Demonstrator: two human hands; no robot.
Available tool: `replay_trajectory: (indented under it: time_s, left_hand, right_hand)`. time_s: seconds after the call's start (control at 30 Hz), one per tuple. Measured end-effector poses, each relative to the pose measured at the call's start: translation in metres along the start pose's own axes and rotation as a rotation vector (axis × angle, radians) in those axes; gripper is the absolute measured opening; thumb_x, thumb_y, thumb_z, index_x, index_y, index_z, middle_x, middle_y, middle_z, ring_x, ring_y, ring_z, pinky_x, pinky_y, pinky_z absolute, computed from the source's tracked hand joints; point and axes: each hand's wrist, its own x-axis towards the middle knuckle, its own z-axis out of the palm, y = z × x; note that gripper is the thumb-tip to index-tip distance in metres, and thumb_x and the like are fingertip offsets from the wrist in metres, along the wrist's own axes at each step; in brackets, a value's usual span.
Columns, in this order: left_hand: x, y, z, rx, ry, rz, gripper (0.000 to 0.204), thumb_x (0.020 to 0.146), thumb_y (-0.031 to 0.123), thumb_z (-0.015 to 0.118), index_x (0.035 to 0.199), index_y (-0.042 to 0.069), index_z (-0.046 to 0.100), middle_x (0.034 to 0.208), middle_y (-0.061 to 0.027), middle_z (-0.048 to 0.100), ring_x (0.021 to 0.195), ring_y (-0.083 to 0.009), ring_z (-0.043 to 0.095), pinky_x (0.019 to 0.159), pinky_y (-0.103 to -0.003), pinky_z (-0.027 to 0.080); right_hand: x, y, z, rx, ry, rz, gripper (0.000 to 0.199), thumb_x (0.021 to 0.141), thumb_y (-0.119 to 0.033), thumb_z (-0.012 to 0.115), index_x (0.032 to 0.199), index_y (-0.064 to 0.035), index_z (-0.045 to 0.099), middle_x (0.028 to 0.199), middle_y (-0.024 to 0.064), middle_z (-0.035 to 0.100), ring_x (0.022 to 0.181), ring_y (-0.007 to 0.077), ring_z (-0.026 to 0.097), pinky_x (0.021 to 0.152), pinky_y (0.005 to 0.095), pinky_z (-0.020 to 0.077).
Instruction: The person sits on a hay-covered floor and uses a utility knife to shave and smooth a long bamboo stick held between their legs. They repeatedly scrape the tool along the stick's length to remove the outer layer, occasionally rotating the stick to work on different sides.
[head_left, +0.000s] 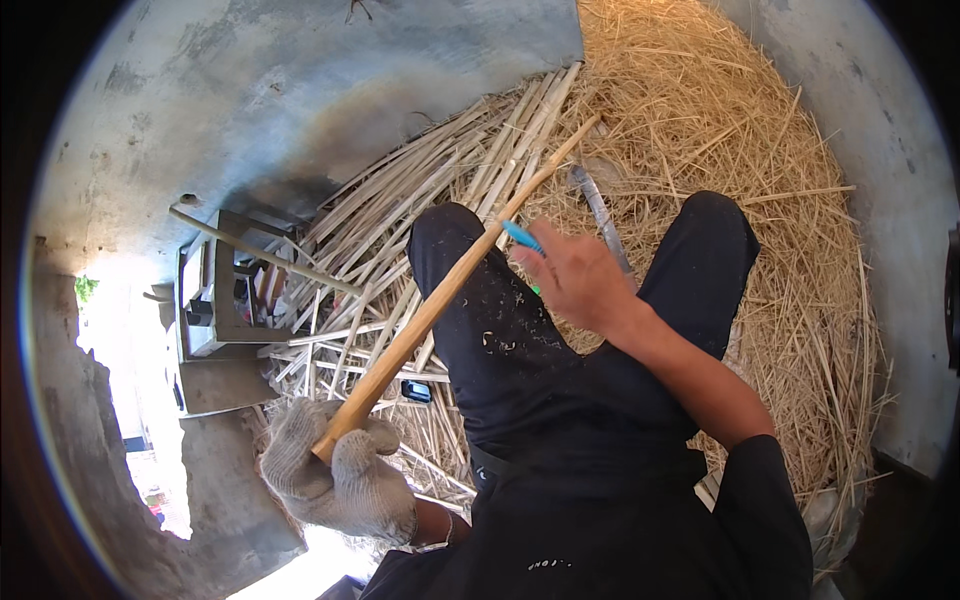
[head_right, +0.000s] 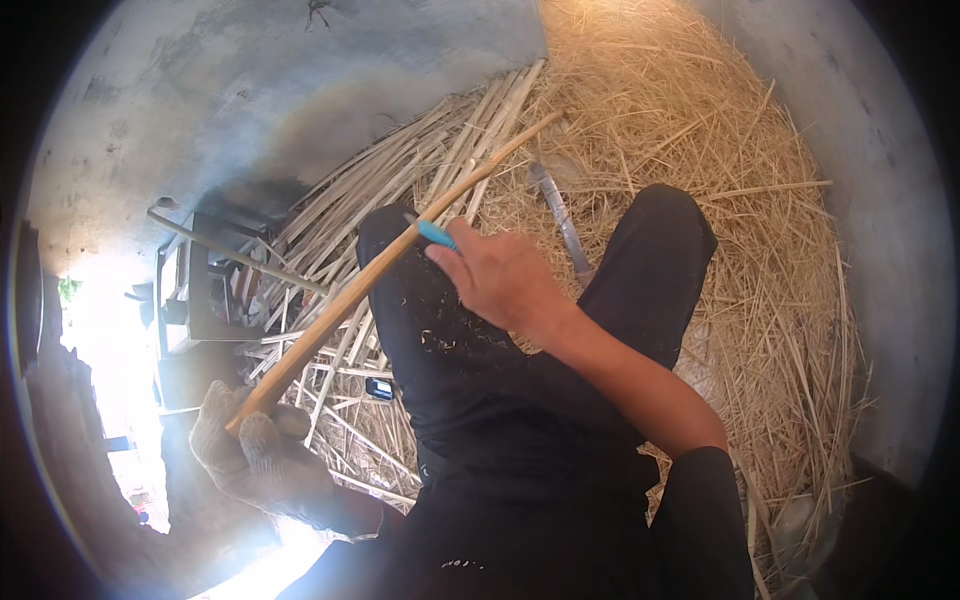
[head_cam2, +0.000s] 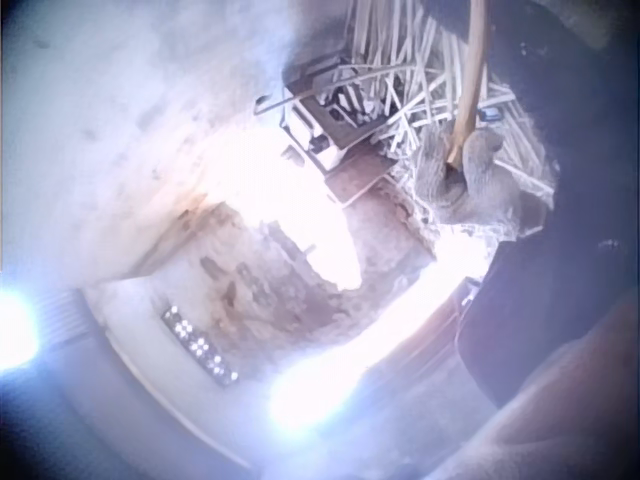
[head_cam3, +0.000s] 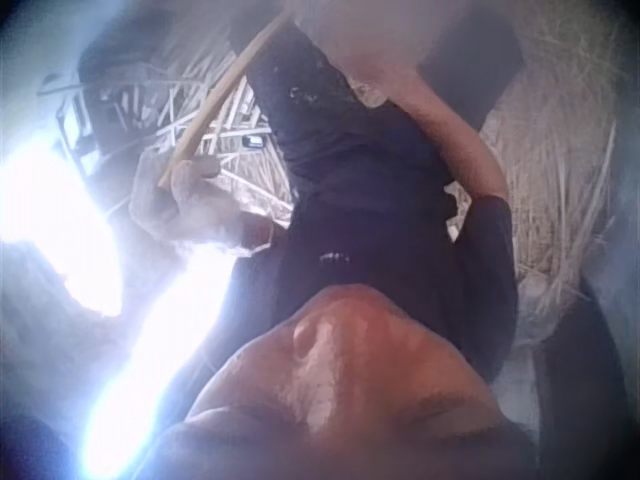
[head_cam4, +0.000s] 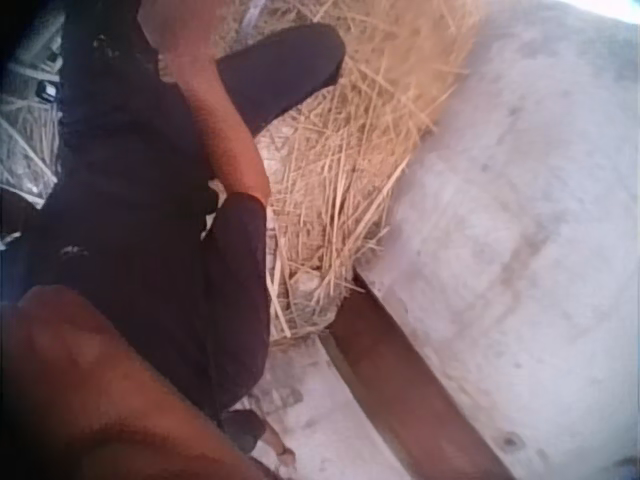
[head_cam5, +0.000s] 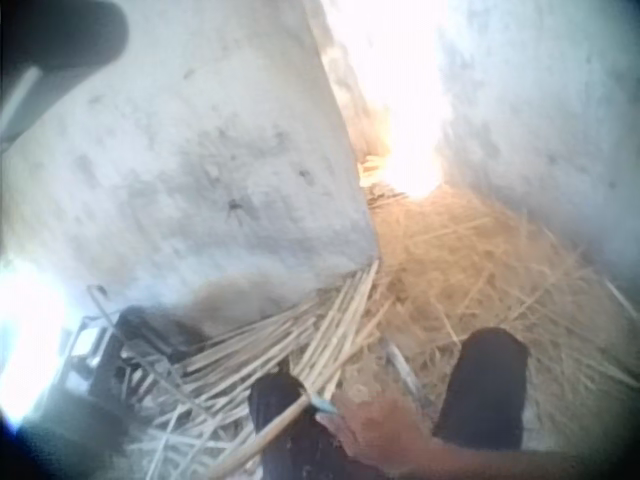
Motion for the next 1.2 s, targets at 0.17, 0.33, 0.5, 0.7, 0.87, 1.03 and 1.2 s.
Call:
replay_trajectory:
  time_s: [0.17,0.33,0.5,0.7,0.87,1.03,1.2]
  left_hand:
    - [0.003,0.004,0.002,-0.009,-0.001,-0.011,0.035,0.072,0.000,0.068,0.104,-0.005,0.056,0.094,-0.0173,0.055,0.069,-0.0208,0.061,0.040,-0.023,0.054]
    - [0.004,0.001,0.003,-0.003,-0.015,0.005,0.035,0.068,-0.002,0.061,0.102,-0.004,0.055,0.088,-0.0173,0.054,0.062,-0.0181,0.058,0.036,-0.021,0.047]
    - [0.004,0.000,0.008,0.009,-0.006,0.089,0.033,0.070,0.000,0.060,0.102,-0.004,0.053,0.081,-0.0165,0.053,0.049,-0.0151,0.051,0.033,-0.020,0.041]
    - [0.007,-0.001,0.007,0.001,-0.001,0.047,0.031,0.074,0.006,0.066,0.101,-0.004,0.054,0.084,-0.0160,0.054,0.045,-0.0143,0.049,0.032,-0.020,0.042]
    - [0.004,-0.011,0.001,0.051,0.049,0.080,0.033,0.076,0.011,0.071,0.101,-0.004,0.054,0.082,-0.0156,0.055,0.046,-0.0138,0.050,0.034,-0.020,0.042]
    - [0.008,0.004,0.007,0.002,-0.004,-0.022,0.031,0.073,0.003,0.062,0.102,-0.004,0.054,0.080,-0.0174,0.056,0.046,-0.0161,0.052,0.036,-0.022,0.045]
    - [0.002,0.001,0.008,0.049,0.047,0.011,0.033,0.073,0.003,0.062,0.103,-0.004,0.052,0.079,-0.0169,0.055,0.045,-0.0154,0.052,0.033,-0.022,0.041]
  right_hand:
    - [0.012,0.033,0.012,-0.245,0.083,0.027,0.031,0.101,-0.034,0.052,0.096,-0.0034,0.052,0.057,0.0198,0.055,0.054,0.0423,0.058,0.050,0.0510,0.0442]
    - [-0.001,0.005,0.010,0.006,-0.007,-0.004,0.032,0.102,-0.035,0.050,0.097,-0.0035,0.053,0.056,0.0209,0.055,0.053,0.0430,0.058,0.049,0.0507,0.0447]
    - [0.014,0.032,0.009,-0.136,0.032,0.142,0.030,0.101,-0.032,0.051,0.097,-0.0027,0.053,0.057,0.0228,0.055,0.054,0.0451,0.057,0.051,0.0526,0.0450]
    - [0.012,0.045,0.020,-0.118,0.027,0.159,0.034,0.102,-0.036,0.048,0.098,-0.0030,0.053,0.059,0.0218,0.058,0.057,0.0431,0.061,0.051,0.0524,0.0469]
    - [0.011,0.029,0.016,-0.064,-0.043,0.201,0.033,0.102,-0.035,0.048,0.098,-0.0028,0.054,0.060,0.0214,0.059,0.057,0.0429,0.062,0.050,0.0521,0.0478]
    - [0.019,0.066,0.041,-0.277,0.102,-0.039,0.035,0.102,-0.036,0.047,0.097,-0.0030,0.054,0.066,0.0214,0.062,0.058,0.0437,0.062,0.051,0.0521,0.0478]
    - [0.024,0.062,0.020,-0.161,0.029,0.233,0.033,0.102,-0.036,0.048,0.098,-0.0039,0.055,0.067,0.0219,0.063,0.057,0.0433,0.062,0.053,0.0530,0.0472]
